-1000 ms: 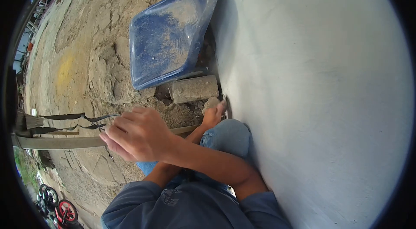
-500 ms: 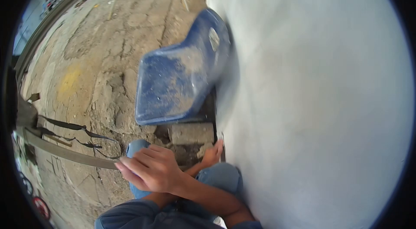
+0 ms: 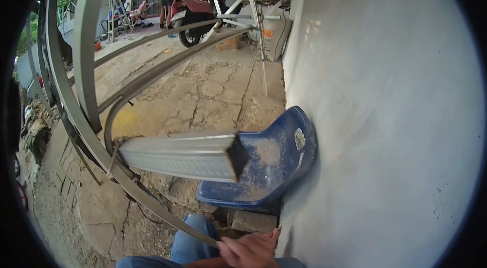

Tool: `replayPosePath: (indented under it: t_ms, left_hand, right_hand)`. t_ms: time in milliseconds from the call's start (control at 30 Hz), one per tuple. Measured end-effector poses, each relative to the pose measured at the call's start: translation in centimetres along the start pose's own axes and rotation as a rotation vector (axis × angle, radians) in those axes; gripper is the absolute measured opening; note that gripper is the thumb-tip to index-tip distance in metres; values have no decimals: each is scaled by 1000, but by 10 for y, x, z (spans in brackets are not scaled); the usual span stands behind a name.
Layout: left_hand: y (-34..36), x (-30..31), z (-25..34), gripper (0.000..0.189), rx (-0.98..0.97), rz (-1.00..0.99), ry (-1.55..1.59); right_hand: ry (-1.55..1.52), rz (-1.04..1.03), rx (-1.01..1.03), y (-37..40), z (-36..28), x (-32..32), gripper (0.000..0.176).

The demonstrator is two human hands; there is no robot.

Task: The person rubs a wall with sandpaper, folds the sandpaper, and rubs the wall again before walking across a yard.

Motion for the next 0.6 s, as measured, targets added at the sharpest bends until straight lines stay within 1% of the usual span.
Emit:
replayPosePath:
  t_ms: [33, 67, 100, 167, 200, 233, 267, 300, 333, 367, 400, 467, 500, 533, 567, 600]
  left_hand:
    - [-14, 4, 5, 44, 309, -298, 135]
    - [-21, 5, 7, 44, 619, -609, 272]
    - [-32, 11, 16, 44, 607, -629, 277]
    - [-40, 21, 49, 47, 557, -513, 383]
    - [-42, 21, 65, 47, 525, -528, 470]
    - [-37, 9, 77, 48, 398, -457, 600]
    - [-27, -5, 87, 49, 363, -529, 644]
    - [-19, -11, 94, 49, 268, -345, 651]
    - [-15, -13, 95, 48, 311, -380, 656]
    - [-13, -12, 96, 48, 395, -454, 638]
    - [-9, -5, 98, 47, 376, -454, 631]
    - [2, -3, 87, 46, 247, -430, 671]
    - [6, -5, 78, 46, 249, -477, 669]
    - [8, -9, 69, 46, 248, -508, 671]
    - [10, -16, 54, 45, 270, -463, 627]
    - [9, -23, 42, 45, 289, -408, 584]
  right_hand:
    - [-63, 83, -83, -32, 3, 22, 21]
    - [-51, 91, -81, -46, 2, 40, 21]
    - [30, 42, -68, -55, -1, 62, 20]
    - [217, -97, -78, -63, -11, 111, 17]
    - [319, -182, -104, -65, -18, 134, 16]
    - [423, -268, -145, -64, -25, 152, 14]
    - [573, -104, -87, -63, -31, 169, 16]
    - [726, 50, -24, -60, -40, 185, 23]
    - [804, 14, 26, -63, -53, 201, 27]
    - [870, -30, 80, -65, -65, 218, 32]
    - [899, -82, 6, -61, -75, 240, 32]
    - [1010, -26, 177, -55, -105, 271, 30]
    - [1006, -56, 129, -52, -107, 274, 30]
    - [1050, 83, 196, -49, -110, 279, 28]
    - [1086, 224, 267, -45, -112, 284, 26]
    - [1068, 208, 242, -45, -105, 283, 26]
Point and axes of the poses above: each hand's wrist, its own y-axis away from the middle knuckle, its own x-axis out of the back of the hand, z = x × y, the point moved 4 cm from there along -y, towards the middle knuckle, and after that the axes turned 15 degrees about x, right-handed, at the moved point
